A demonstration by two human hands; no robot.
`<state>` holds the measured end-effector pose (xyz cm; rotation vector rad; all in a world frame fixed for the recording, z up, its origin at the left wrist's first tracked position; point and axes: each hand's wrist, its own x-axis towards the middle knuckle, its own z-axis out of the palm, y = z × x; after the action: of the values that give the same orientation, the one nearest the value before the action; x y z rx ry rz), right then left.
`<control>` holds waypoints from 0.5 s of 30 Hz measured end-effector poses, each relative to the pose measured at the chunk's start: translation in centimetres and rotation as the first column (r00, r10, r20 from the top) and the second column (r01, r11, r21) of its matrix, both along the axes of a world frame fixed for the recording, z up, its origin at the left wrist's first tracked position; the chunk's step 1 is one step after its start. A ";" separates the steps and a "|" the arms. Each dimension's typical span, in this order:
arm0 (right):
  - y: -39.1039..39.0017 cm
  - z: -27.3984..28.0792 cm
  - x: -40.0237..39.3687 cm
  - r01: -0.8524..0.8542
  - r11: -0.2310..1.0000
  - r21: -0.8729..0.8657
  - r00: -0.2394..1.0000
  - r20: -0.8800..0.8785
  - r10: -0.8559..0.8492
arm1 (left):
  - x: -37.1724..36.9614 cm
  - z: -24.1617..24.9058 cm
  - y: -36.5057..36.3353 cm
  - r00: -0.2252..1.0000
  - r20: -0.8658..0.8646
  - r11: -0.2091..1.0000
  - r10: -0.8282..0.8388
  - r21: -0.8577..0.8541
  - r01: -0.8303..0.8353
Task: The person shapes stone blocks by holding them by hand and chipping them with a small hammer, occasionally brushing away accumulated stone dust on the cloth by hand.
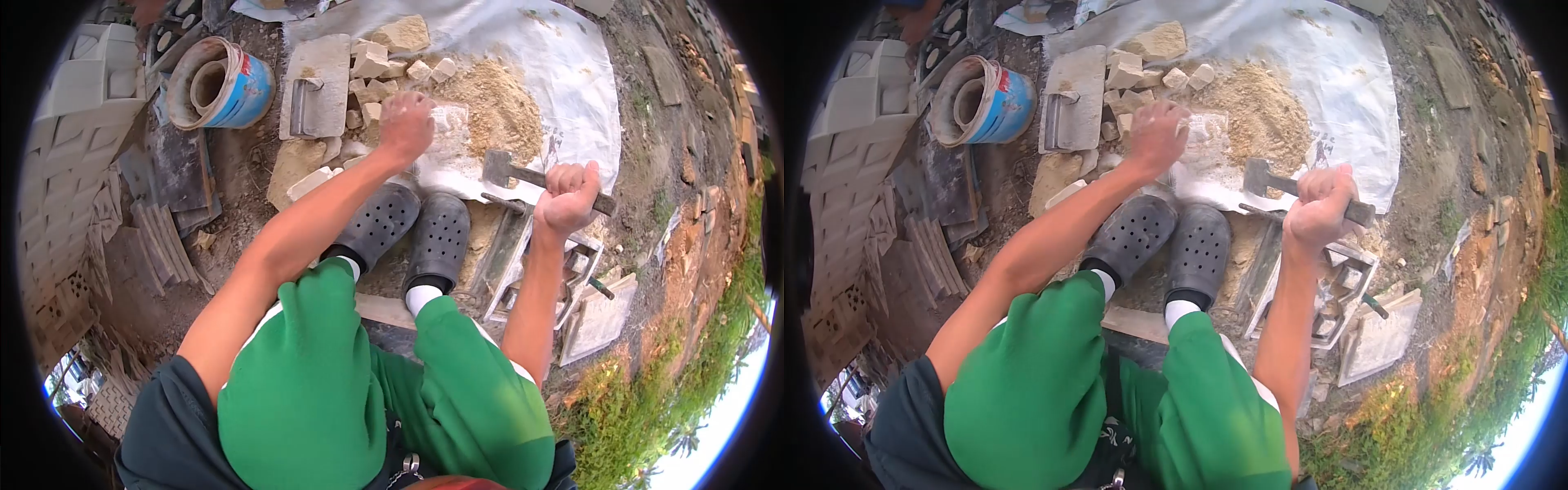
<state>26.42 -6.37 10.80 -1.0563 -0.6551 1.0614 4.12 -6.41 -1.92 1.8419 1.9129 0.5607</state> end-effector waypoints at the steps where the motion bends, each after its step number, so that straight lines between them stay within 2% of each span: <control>1: -0.1 -0.4 -0.3 0.005 1.000 0.003 1.000 0.001 -0.005 | -1.3 0.6 -0.7 0.987 -0.163 0.992 -0.002 0.126 0.022; 2: -0.2 -0.9 -0.6 -0.028 0.999 0.039 0.999 0.018 0.027 | -2.5 1.1 -1.4 0.987 -0.160 0.991 -0.006 0.128 0.026; 4: -0.7 -1.1 -1.1 -0.055 0.996 0.073 0.998 0.044 0.052 | -4.3 1.6 -2.9 0.954 -0.297 0.997 0.040 -0.049 -0.057; 5: -0.9 -1.1 -1.6 -0.085 0.994 0.063 0.996 0.025 0.083 | -4.8 1.7 -3.4 0.955 -0.295 0.998 0.036 -0.046 -0.052; 7: -1.1 -1.5 -2.2 -0.095 0.994 0.051 0.995 0.000 0.095 | -5.7 1.5 -4.4 0.989 -0.115 0.986 0.090 -0.126 -0.105; 10: -0.9 -1.3 -2.3 -0.114 0.993 0.032 0.993 0.022 0.113 | -6.2 0.6 -4.7 0.981 -0.165 0.991 0.105 -0.064 -0.117; 11: -0.8 -1.4 -2.1 -0.129 0.992 0.004 0.987 0.099 0.128 | -6.5 0.3 -4.9 0.982 -0.164 0.993 0.092 -0.063 -0.103; 13: -0.7 -1.3 -2.1 -0.118 0.993 0.014 0.987 0.112 0.116 | -7.2 0.6 -5.0 0.992 0.001 0.991 0.129 -0.022 -0.129; 15: -0.8 -1.5 -2.2 -0.150 0.986 0.079 0.987 0.077 0.144 | -8.0 1.1 -4.9 0.994 -0.020 0.994 0.112 0.003 -0.112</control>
<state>24.24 -7.19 9.31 -0.9875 -0.8384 1.1175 -3.86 -11.29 -0.82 1.7563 2.0392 0.5821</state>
